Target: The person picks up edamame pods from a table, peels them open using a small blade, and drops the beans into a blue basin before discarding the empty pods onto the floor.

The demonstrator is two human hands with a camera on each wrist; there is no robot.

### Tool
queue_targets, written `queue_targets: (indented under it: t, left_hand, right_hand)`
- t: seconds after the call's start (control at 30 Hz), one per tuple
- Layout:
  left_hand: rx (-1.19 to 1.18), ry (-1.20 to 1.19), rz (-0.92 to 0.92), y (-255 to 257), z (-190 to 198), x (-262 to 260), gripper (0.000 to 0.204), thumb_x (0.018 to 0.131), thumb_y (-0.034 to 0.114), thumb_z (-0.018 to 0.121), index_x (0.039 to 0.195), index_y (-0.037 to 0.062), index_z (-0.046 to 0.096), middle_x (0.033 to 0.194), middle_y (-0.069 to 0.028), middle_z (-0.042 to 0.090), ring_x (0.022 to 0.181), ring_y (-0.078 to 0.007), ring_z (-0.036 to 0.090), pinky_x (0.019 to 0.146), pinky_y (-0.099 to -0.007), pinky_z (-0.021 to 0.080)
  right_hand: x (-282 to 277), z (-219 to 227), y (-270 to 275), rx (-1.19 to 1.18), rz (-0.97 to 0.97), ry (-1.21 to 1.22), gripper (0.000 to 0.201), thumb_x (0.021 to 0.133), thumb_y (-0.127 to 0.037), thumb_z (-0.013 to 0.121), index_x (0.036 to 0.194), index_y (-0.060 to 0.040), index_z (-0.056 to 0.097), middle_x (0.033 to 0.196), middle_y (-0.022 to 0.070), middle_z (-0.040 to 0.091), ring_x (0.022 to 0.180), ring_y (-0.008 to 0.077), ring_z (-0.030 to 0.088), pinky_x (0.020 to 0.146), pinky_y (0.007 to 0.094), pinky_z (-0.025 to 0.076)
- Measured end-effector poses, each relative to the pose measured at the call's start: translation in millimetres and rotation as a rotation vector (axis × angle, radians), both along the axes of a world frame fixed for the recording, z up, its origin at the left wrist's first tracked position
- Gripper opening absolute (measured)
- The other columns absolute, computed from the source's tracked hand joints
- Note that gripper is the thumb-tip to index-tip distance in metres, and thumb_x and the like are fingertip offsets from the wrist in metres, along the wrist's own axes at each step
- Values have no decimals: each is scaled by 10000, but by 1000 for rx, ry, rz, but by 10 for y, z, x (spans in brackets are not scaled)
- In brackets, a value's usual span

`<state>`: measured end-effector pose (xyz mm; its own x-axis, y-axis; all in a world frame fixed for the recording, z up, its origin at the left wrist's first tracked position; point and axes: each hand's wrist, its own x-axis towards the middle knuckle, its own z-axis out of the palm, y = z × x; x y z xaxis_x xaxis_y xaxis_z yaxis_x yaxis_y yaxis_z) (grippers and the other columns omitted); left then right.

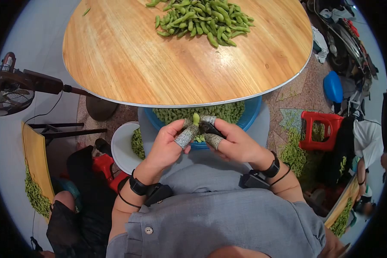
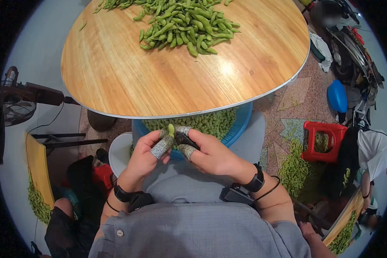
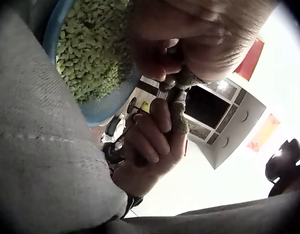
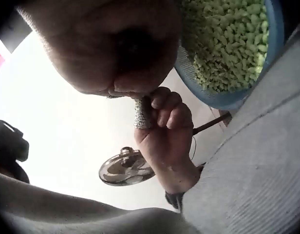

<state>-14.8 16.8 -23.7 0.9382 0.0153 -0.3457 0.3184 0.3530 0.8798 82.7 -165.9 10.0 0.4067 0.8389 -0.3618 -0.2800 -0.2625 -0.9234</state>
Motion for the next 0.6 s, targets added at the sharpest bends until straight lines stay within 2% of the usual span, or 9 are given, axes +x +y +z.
queue_targets:
  t: [0.13,0.2,0.23,0.3,0.37,0.43,0.5,0.53,0.6]
  left_hand:
    - [-108,14,-3,-3,2,-9,76,885,47,550,947,17,583,753,-3,544,611,-76,499,531,-228,411]
    - [501,-215,29,-56,-25,-23,98,872,63,584,944,-2,566,760,-36,543,653,-112,520,546,-285,434]
    - [501,-216,28,-62,-15,-9,98,872,63,584,944,-2,566,760,-36,543,653,-112,520,546,-285,434]
    - [1216,-613,8,-66,7,28,102,883,106,606,946,28,591,769,10,547,602,-89,505,529,-274,437]
    - [1233,-623,-20,-45,-12,24,98,882,110,605,925,24,591,753,3,550,585,-98,507,526,-287,439]
    - [1250,-632,-51,-7,26,23,98,882,115,604,904,20,592,737,-5,553,569,-108,509,522,-301,440]
    - [160,-20,-153,44,133,18,110,887,116,593,908,8,591,697,-10,552,529,-109,495,526,-291,453]
    - [-161,46,-125,83,-28,-8,140,889,135,593,928,1,598,666,-13,550,510,-99,485,532,-267,461]
    - [-200,49,-138,81,-64,28,149,891,153,603,907,5,596,655,-4,550,538,-92,508,510,-252,433]
  right_hand:
    - [-8,-11,-21,69,-13,314,389,909,-96,441,1296,-86,418,694,-24,469,477,38,386,421,193,318]
    - [-45,-63,-17,70,-47,214,342,911,-101,449,1252,-77,441,679,-22,469,487,41,398,430,199,329]
    - [-62,-99,-14,69,-80,115,296,913,-106,458,1207,-69,463,663,-20,468,498,45,410,438,205,339]
    - [-88,-220,5,71,-93,46,299,917,-107,452,1214,-73,458,665,-22,463,482,46,393,425,203,322]
    - [-79,-216,-11,71,-104,-29,302,920,-109,445,1220,-77,453,666,-24,457,467,46,377,412,202,306]
    - [-41,-104,-41,48,-56,303,312,922,-99,430,1233,-112,448,670,-35,427,465,37,334,408,194,277]
    - [8,-29,-97,71,-38,533,315,925,-96,421,1237,-131,447,670,-39,411,464,31,309,408,188,264]
    - [24,-11,-122,93,-22,766,320,927,-92,412,1241,-149,446,670,-44,394,463,24,285,408,183,252]
    - [49,-25,-148,109,-38,779,325,932,-94,404,1249,-159,438,678,-45,388,473,21,273,410,179,245]
